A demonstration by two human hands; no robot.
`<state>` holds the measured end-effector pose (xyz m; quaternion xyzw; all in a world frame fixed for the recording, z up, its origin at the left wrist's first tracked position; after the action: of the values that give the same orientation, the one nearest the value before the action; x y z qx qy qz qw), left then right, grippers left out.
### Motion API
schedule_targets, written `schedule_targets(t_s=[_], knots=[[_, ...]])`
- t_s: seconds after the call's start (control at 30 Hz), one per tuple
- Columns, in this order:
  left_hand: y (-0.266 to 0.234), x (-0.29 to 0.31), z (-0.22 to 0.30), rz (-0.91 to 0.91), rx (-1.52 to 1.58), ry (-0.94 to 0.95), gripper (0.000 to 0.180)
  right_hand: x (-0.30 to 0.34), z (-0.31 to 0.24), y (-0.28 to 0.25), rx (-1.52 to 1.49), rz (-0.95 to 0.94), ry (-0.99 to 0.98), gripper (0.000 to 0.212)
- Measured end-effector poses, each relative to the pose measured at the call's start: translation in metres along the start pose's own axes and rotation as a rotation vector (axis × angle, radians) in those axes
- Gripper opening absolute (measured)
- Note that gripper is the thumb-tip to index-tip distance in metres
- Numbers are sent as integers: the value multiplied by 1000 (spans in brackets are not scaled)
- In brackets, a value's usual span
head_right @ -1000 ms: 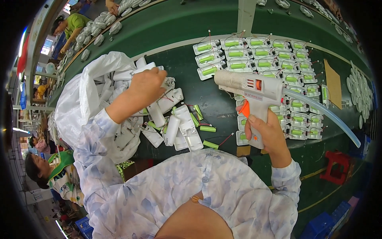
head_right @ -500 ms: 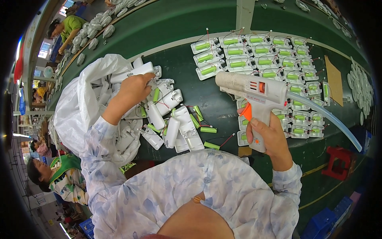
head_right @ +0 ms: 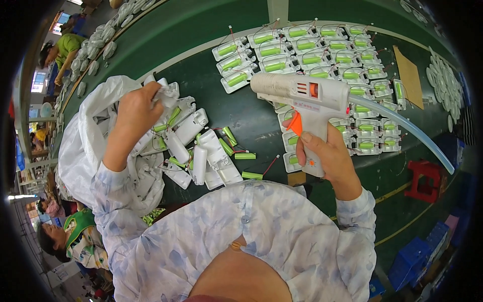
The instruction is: The person assembles battery packs by placing batteries into plastic housings and securing them with a hot glue gun.
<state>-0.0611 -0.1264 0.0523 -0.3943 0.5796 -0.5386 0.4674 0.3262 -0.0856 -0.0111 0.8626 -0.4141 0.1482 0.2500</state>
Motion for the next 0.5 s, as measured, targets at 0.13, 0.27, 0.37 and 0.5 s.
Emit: schedule_targets(t_s=[0.13, 0.27, 0.37, 0.5], knots=[[22, -28, 51, 17, 157, 329, 28, 3, -3, 3, -17, 32, -39, 46], [42, -44, 99, 8, 215, 488, 11, 4, -1, -1, -55, 22, -46, 44], [55, -40, 102, 34, 464, 413, 23, 7, -2, -1, -45, 16, -66, 43], [58, -30, 93, -135, 598, 341, 30, 8, -2, -4, -80, 44, -63, 43]])
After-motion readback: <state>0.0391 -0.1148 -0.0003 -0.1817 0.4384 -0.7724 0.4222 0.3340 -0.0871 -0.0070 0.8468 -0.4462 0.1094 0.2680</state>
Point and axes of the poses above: each hand's wrist, its own x-axis away from the middle knuckle, its own y-axis out of the palm, z = x × y, the point moved 2 cm from there along -x, towards the middle knuckle, and after that the axes turned 13 degrees about y, right-handed, at the moved point
